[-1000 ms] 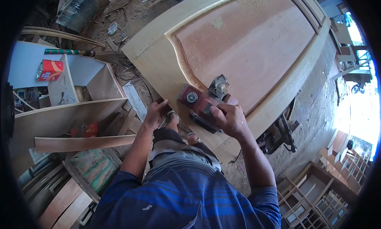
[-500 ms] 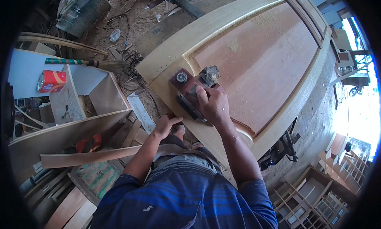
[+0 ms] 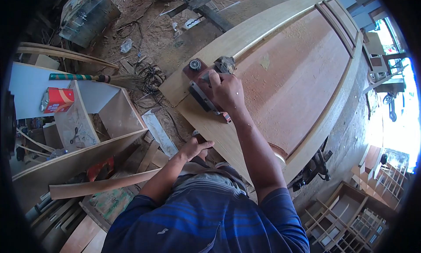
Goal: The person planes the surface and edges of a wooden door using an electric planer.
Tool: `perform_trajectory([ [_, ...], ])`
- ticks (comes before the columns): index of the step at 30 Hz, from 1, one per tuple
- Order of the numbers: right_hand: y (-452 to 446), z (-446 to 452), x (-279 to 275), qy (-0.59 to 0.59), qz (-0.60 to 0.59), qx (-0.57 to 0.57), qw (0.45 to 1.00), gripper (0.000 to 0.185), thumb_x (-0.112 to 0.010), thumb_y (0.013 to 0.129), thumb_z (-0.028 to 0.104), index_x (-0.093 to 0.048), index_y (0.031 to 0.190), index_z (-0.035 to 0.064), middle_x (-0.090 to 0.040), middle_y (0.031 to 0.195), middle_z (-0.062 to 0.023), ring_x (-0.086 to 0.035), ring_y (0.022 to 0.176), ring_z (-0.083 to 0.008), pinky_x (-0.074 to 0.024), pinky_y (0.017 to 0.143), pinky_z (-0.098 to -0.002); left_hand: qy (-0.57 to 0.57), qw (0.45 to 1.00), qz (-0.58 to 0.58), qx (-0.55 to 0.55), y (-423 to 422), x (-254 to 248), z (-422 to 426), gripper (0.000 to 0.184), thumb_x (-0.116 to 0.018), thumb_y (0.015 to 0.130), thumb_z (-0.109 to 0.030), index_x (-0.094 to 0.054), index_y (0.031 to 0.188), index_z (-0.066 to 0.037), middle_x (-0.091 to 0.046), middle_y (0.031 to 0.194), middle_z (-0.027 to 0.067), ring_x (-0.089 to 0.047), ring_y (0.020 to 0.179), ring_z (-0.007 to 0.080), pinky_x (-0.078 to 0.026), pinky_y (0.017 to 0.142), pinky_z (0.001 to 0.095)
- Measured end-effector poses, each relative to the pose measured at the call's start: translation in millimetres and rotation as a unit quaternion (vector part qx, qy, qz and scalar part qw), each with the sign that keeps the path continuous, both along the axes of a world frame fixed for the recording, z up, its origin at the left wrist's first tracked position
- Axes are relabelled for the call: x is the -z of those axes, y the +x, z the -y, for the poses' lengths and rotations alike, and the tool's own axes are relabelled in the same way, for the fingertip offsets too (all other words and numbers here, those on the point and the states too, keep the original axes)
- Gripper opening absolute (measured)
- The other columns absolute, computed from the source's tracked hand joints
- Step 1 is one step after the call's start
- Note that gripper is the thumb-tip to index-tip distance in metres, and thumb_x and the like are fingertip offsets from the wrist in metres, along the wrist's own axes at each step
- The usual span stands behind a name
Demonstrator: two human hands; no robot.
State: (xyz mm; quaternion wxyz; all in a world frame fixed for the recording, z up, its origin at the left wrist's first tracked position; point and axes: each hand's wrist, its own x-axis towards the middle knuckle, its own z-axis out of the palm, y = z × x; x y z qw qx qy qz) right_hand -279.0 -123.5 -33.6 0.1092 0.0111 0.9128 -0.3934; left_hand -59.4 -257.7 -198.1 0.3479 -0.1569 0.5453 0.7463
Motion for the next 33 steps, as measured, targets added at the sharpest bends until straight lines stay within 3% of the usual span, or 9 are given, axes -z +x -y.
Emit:
perform_trajectory([
  [4, -17, 17, 1, -0.022, -0.012, 0.012, 1.000, 0.063, -0.058, 0.109, 0.054, -0.081, 0.098, -0.0031, -0.073, 0.071, -0.0210, -0.076, 0.073, -0.0328, -0.0585, 0.077, -0.0475, 0.022, 1.000, 0.013, -0.002, 0, -4, -1, 0.042, -0.084, 0.102, -0.025, -0.071, 0.135, -0.002, -0.073, 0.120, 0.0029, -0.065, 0.108, 0.0133, -0.053, 0.098, 0.0331],
  [7, -27, 25, -4, -0.028, 0.000, 0.021, 0.999, 0.063, -0.055, 0.108, 0.055, -0.081, 0.098, -0.0018, -0.074, 0.083, -0.0305, -0.075, 0.085, -0.0498, -0.0581, 0.084, -0.0545, 0.023, 1.000, 0.001, 0.001, 2, 5, -1, 0.043, -0.084, 0.102, -0.026, -0.070, 0.135, -0.002, -0.074, 0.122, 0.0037, -0.065, 0.109, 0.0131, -0.053, 0.098, 0.0331],
  [9, -26, 20, 1, -0.029, -0.031, 0.018, 0.999, 0.066, -0.057, 0.109, 0.056, -0.080, 0.096, -0.0045, -0.073, 0.077, -0.0257, -0.074, 0.077, -0.0414, -0.0579, 0.080, -0.0500, -0.001, 1.000, 0.014, 0.025, 5, 17, -2, 0.044, -0.085, 0.101, -0.027, -0.070, 0.134, -0.002, -0.073, 0.125, 0.0043, -0.065, 0.113, 0.0128, -0.052, 0.101, 0.0330],
  [14, 7, -14, -7, -0.194, -0.059, 0.089, 0.975, 0.059, -0.066, 0.111, 0.050, -0.076, 0.091, -0.0038, -0.071, 0.074, -0.0069, -0.062, 0.066, -0.0152, -0.0491, 0.062, -0.0363, -0.068, 0.997, -0.041, 0.007, 10, 51, -4, 0.064, -0.090, 0.091, -0.056, -0.080, 0.116, 0.003, -0.057, 0.066, -0.0027, -0.048, 0.049, 0.0095, -0.036, 0.040, 0.0304],
  [17, 52, -75, 0, -0.283, -0.101, 0.130, 0.945, 0.052, -0.071, 0.111, 0.049, -0.074, 0.087, 0.0031, -0.061, 0.074, 0.0061, -0.050, 0.063, -0.0040, -0.0364, 0.055, -0.0260, -0.066, 0.998, 0.001, 0.008, 13, 31, -4, 0.068, -0.089, 0.091, -0.057, -0.079, 0.112, 0.006, -0.058, 0.067, 0.0004, -0.050, 0.048, 0.0120, -0.039, 0.040, 0.0336],
  [24, 172, -171, -65, -0.175, -0.065, 0.210, 0.960, 0.030, -0.083, 0.097, 0.027, -0.076, 0.095, -0.0018, -0.067, 0.071, 0.0000, -0.061, 0.059, -0.0085, -0.0472, 0.055, -0.0281, -0.186, 0.980, -0.069, 0.002, 17, -5, -7, 0.073, -0.087, 0.091, -0.060, -0.079, 0.114, 0.010, -0.076, 0.090, 0.0180, -0.076, 0.075, 0.0228, -0.058, 0.059, 0.0399],
  [28, 225, -199, -74, -0.190, -0.060, 0.227, 0.953, 0.018, -0.077, 0.094, 0.017, -0.076, 0.098, -0.0013, -0.068, 0.072, 0.0000, -0.062, 0.059, -0.0086, -0.0483, 0.055, -0.0263, -0.216, 0.967, -0.129, -0.048, 28, -9, -21, 0.066, -0.083, 0.096, -0.057, -0.078, 0.105, 0.008, -0.078, 0.094, 0.0108, -0.072, 0.090, 0.0183, -0.057, 0.081, 0.0416],
  [31, 254, -213, -71, -0.171, -0.064, 0.201, 0.962, 0.023, -0.079, 0.093, 0.017, -0.078, 0.104, -0.0032, -0.069, 0.074, 0.0000, -0.063, 0.061, -0.0084, -0.0491, 0.057, -0.0272, -0.389, 0.906, -0.152, -0.064, 41, -13, -32, 0.063, -0.083, 0.097, -0.050, -0.072, 0.098, 0.012, -0.074, 0.089, 0.0106, -0.074, 0.090, 0.0207, -0.058, 0.081, 0.0395],
  [33, 276, -216, -64, -0.175, -0.053, 0.200, 0.962, 0.030, -0.081, 0.092, 0.022, -0.079, 0.108, -0.0038, -0.070, 0.076, -0.0018, -0.064, 0.064, -0.0097, -0.0513, 0.060, -0.0294, -0.369, 0.910, -0.168, -0.084, 57, -8, -34, 0.059, -0.083, 0.099, -0.048, -0.072, 0.099, 0.010, -0.073, 0.088, 0.0089, -0.071, 0.087, 0.0177, -0.057, 0.078, 0.0367],
])
